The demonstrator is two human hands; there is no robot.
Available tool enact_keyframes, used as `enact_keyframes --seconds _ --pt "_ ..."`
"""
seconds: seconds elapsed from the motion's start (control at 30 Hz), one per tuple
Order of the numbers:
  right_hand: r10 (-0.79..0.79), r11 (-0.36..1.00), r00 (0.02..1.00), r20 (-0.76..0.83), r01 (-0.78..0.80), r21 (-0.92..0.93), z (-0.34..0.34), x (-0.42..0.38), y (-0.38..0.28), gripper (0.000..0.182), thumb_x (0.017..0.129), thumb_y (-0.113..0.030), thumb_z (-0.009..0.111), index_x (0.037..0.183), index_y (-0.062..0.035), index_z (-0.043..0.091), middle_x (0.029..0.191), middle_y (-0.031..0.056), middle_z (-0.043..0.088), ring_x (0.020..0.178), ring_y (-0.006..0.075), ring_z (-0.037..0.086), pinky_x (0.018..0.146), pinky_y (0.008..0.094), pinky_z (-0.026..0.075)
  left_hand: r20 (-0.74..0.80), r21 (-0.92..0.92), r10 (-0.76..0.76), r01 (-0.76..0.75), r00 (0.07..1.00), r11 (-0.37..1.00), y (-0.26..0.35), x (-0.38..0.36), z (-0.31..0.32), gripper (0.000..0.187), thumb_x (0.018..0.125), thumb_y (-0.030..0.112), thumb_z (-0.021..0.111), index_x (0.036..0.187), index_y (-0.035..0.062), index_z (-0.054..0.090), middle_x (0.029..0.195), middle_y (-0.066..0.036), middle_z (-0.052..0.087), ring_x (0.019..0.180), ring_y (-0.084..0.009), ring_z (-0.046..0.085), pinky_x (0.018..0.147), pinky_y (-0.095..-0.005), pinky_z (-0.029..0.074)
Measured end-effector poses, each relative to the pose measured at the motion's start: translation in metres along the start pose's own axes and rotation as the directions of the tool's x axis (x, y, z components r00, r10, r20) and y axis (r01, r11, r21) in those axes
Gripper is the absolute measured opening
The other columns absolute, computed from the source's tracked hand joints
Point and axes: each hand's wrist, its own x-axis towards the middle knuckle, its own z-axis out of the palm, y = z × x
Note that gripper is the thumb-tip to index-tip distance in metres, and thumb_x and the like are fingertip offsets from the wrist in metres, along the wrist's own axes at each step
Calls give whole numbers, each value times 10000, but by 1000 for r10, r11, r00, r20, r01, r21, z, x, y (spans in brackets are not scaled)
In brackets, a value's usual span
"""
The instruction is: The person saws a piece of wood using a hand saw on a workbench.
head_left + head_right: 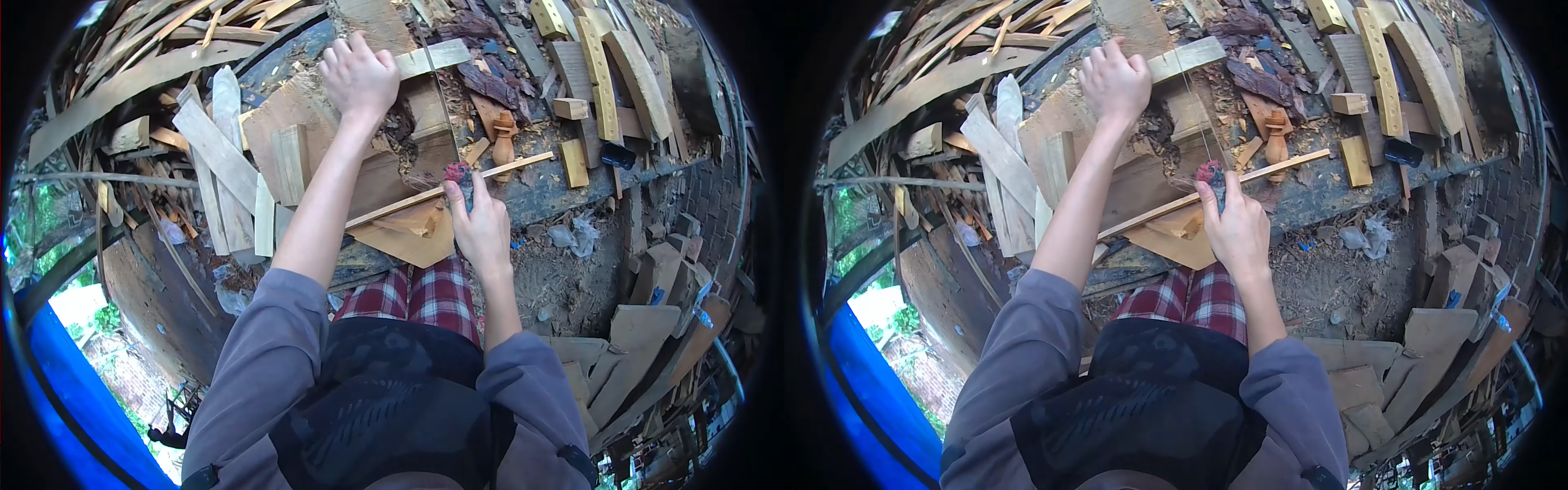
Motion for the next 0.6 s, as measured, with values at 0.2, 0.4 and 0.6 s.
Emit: enact_keyframes --seconds 0.2,0.4,0.6 --pt "12 1000 1000 17 -12 -4 3 14 -7 532 982 -518 455 1165 -29 558 788 290 662 788 480 651 696 544 509 48 0 -49 49 998 999 3 0 -2 391 828 258 487 1131 65 641 1052 -158 619 1026 -314 554 944 -442 382" --pt "9 997 1000 21 -8 -71 1 26 -13 557 977 -540 442 1153 -28 572 798 302 659 805 487 648 722 547 510 38 2 -73 73 997 997 6 1 -4 411 815 248 490 1145 47 629 1055 -152 604 1037 -311 538 947 -436 374" --pt "27 997 998 52 -23 -80 -4 34 -21 568 979 -547 429 1178 -37 578 835 310 661 850 485 648 758 542 514 11 -38 -48 49 999 998 2 3 1 426 807 248 495 1157 43 626 1037 -158 605 1019 -318 546 934 -439 386"
